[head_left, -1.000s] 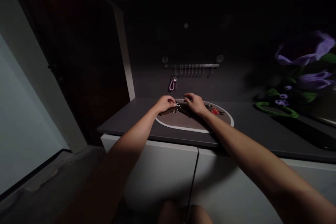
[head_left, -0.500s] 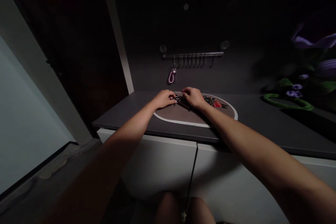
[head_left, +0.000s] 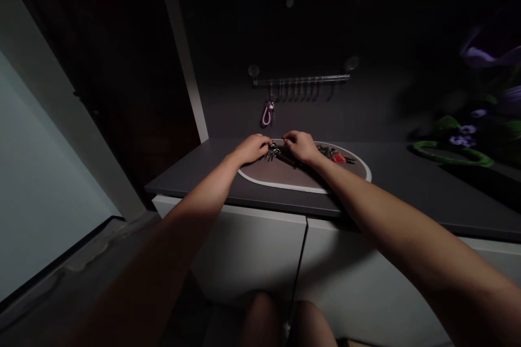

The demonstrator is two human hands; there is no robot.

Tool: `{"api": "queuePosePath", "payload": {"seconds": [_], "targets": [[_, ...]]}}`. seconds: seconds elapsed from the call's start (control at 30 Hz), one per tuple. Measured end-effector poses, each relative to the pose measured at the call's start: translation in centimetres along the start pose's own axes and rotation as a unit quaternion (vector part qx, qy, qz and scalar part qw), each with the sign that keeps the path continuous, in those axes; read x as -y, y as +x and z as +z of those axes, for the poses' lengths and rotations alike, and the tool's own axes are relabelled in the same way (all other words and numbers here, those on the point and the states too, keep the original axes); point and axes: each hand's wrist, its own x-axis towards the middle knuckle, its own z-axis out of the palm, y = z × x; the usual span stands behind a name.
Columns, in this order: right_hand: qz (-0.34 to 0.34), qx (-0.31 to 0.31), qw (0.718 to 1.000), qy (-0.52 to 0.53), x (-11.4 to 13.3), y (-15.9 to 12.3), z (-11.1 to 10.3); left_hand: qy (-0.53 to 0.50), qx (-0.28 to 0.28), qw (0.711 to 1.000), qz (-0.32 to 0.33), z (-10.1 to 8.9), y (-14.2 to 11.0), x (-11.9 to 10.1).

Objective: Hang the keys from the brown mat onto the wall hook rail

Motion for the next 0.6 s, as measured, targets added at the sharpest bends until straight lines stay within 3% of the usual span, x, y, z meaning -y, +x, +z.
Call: {"api": "queuePosePath", "payload": {"seconds": [0.6], "targets": [[-0.011, 0.001, 1.0, 0.01, 0.0, 0.1, -0.1, -0.058, -0.029, 0.994, -0.089, 1.0, 0.5, 1.1]]}}
